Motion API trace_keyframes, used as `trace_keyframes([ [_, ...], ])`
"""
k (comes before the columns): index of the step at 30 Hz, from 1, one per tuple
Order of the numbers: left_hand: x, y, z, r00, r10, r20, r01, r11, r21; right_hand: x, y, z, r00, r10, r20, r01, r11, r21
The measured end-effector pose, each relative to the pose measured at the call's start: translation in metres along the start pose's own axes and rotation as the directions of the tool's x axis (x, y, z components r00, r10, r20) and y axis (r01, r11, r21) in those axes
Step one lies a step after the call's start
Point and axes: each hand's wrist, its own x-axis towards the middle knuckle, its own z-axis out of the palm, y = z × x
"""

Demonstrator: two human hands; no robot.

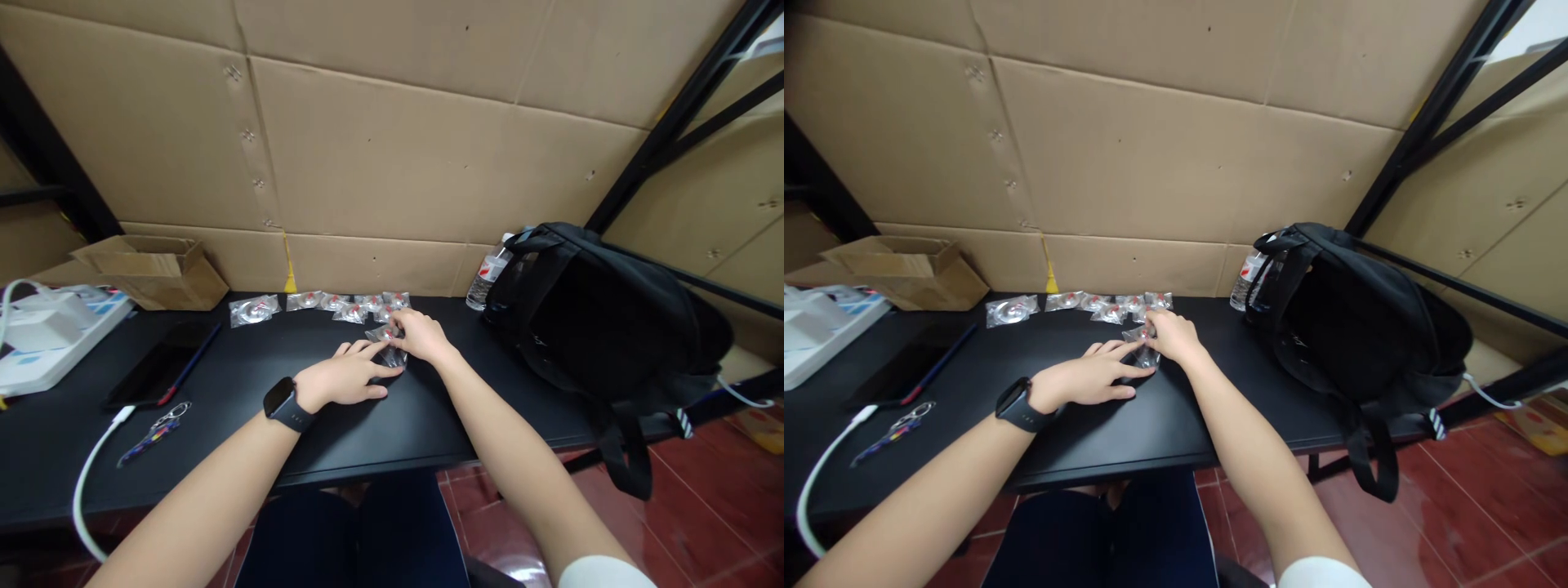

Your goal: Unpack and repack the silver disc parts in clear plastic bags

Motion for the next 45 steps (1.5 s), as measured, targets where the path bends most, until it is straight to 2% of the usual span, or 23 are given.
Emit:
trace_keyframes([
  [3,-0.001,-0.002,-0.005,1.000,0.001,-0.023,-0.001,1.000,0.006,0.004,0.009,-0.001,0.996,-0.092,-0.015,0.094,0.987,0.132],
  [5,-0.001,-0.004,-0.009,0.998,0.028,-0.065,-0.028,1.000,0.015,0.005,0.020,-0.006,0.980,-0.193,0.039,0.172,0.937,0.303],
  [7,-0.002,-0.005,-0.011,0.992,0.053,-0.115,-0.053,0.999,0.008,0.006,0.032,-0.013,0.960,-0.260,0.105,0.185,0.869,0.459],
  [9,0.000,-0.006,-0.011,0.983,0.051,-0.175,-0.052,0.999,0.002,0.006,0.042,-0.018,0.947,-0.286,0.148,0.165,0.825,0.541],
  [14,0.011,-0.009,-0.004,0.929,0.024,-0.369,0.007,0.997,0.081,0.006,0.050,-0.012,0.921,-0.294,0.254,0.101,0.813,0.574],
  [18,0.019,-0.015,-0.003,0.913,0.014,-0.407,0.012,0.998,0.061,0.009,0.050,-0.006,0.927,-0.327,0.183,0.182,0.820,0.543],
  [20,0.020,-0.020,-0.005,0.904,-0.046,-0.426,0.051,0.999,-0.001,0.009,0.052,-0.007,0.933,-0.317,0.172,0.178,0.820,0.544],
  [22,0.020,-0.024,-0.007,0.889,-0.129,-0.440,0.097,0.991,-0.096,0.010,0.052,-0.009,0.945,-0.265,0.191,0.107,0.803,0.586],
  [25,0.019,-0.027,-0.010,0.860,-0.256,-0.440,0.151,0.954,-0.260,0.010,0.049,-0.008,0.957,-0.189,0.219,-0.019,0.712,0.702],
  [27,0.020,-0.025,-0.010,0.832,-0.348,-0.433,0.199,0.914,-0.353,0.010,0.045,-0.004,0.964,-0.151,0.217,-0.071,0.642,0.763],
  [29,0.022,-0.023,-0.009,0.799,-0.422,-0.428,0.255,0.883,-0.395,0.011,0.041,0.003,0.974,-0.100,0.203,-0.101,0.612,0.785],
  [33,0.026,-0.018,-0.004,0.773,-0.461,-0.435,0.342,0.881,-0.326,0.013,0.041,0.014,0.977,-0.077,0.200,-0.095,0.679,0.728],
  [36,0.028,-0.019,0.001,0.796,-0.424,-0.433,0.361,0.906,-0.223,0.014,0.041,0.016,0.967,-0.127,0.222,-0.034,0.797,0.603],
  [39,0.027,-0.021,0.003,0.822,-0.367,-0.435,0.358,0.928,-0.107,0.014,0.038,0.012,0.971,-0.182,0.157,0.101,0.901,0.421],
  [41,0.026,-0.021,0.003,0.830,-0.335,-0.446,0.353,0.935,-0.046,0.013,0.036,0.010,0.965,-0.232,0.127,0.175,0.920,0.351],
  [45,0.023,-0.019,0.002,0.865,-0.260,-0.430,0.296,0.955,0.018,0.011,0.032,0.011,0.949,-0.298,0.101,0.250,0.909,0.333],
])
